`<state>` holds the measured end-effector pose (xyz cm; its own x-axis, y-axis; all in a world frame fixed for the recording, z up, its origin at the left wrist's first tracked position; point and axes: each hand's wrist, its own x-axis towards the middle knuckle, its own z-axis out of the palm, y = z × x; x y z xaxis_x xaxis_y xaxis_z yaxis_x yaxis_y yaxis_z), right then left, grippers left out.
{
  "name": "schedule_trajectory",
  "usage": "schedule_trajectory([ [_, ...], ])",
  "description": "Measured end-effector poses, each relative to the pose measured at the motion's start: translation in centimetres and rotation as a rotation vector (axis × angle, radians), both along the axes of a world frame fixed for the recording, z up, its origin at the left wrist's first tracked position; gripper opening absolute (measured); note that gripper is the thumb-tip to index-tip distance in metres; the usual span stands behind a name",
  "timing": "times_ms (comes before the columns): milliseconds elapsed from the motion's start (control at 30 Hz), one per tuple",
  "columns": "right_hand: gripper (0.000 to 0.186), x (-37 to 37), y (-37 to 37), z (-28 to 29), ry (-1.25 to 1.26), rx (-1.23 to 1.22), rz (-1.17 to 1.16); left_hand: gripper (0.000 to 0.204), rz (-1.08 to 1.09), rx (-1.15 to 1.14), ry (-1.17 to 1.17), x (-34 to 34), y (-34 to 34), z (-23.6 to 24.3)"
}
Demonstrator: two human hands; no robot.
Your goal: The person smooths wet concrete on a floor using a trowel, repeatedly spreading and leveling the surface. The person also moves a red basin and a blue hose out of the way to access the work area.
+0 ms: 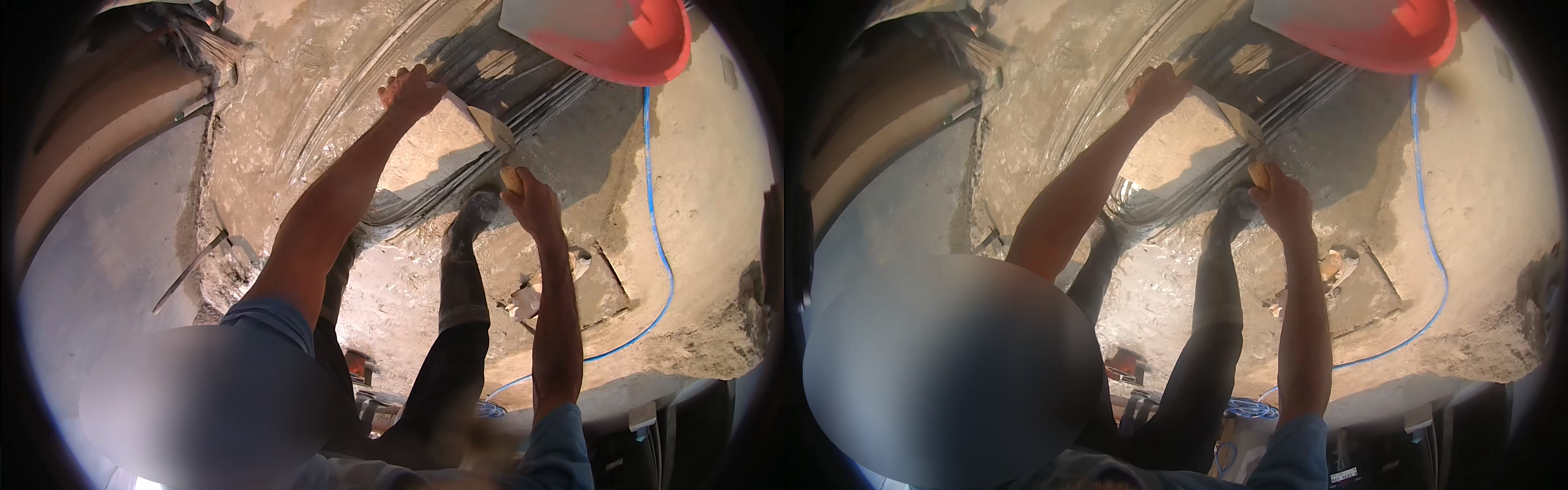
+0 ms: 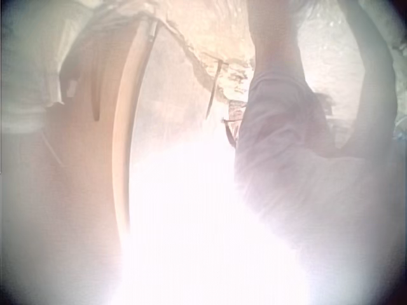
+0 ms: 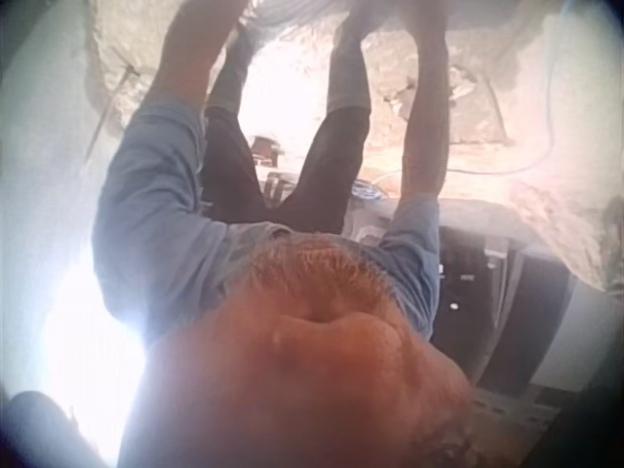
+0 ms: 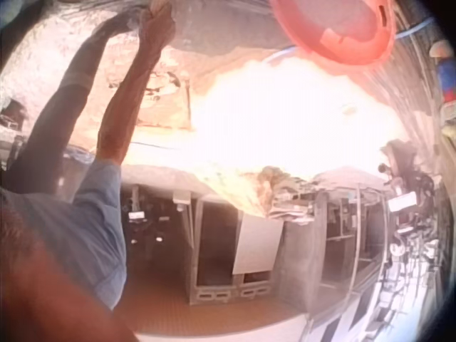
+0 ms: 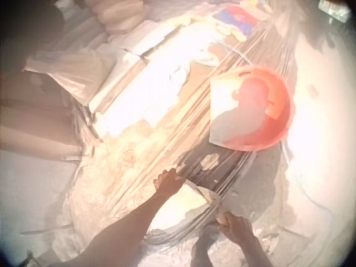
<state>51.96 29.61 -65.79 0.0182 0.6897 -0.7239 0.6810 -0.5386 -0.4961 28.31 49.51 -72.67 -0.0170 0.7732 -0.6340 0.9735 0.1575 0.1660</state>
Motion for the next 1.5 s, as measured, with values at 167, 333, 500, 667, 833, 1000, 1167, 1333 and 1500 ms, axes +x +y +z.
schedule_trajectory([
  [167,0.045,-0.6,-3.7,3.8,0.125,-0.278,-0.39,0.037,-0.009,0.181,-0.271,-4.5,-6.4,6.9],
  [333,0.049,-5.2,-10.0,4.3,0.172,-0.183,-0.189,0.04,-0.112,0.135,-0.378,-9.3,-10.3,12.2],
  [500,0.052,-9.6,-11.1,7.1,0.133,-0.208,-0.234,0.074,-0.354,-0.141,-0.293,-12.5,-8.5,15.0],
  [667,0.053,-10.4,-10.8,9.5,0.104,-0.277,-0.189,0.109,-0.934,-0.305,-0.125,-10.9,-5.6,17.7],
  [833,0.049,-12.5,-11.6,10.8,0.073,-0.216,-0.158,0.095,-1.116,-0.214,0.007,-11.8,-7.1,17.2],
  [1000,0.032,-13.5,-14.3,8.8,0.23,-0.153,-0.406,0.075,-1.255,-0.179,-0.083,-14.9,-8.1,15.8],
  [1167,0.023,-14.0,-12.8,14.0,0.33,-0.238,-0.87,0.079,-0.993,-0.169,-0.133,-19.7,-3.2,19.7],
  [1333,0.021,-13.2,-16.3,11.9,0.223,-0.054,-0.803,0.086,-0.257,-0.269,0.034,-22.4,7.6,26.4],
  [1500,0.02,-15.1,-12.8,13.6,0.296,-0.178,-0.902,0.083,-0.022,0.002,-0.079,-30.8,14.5,25.6],
])
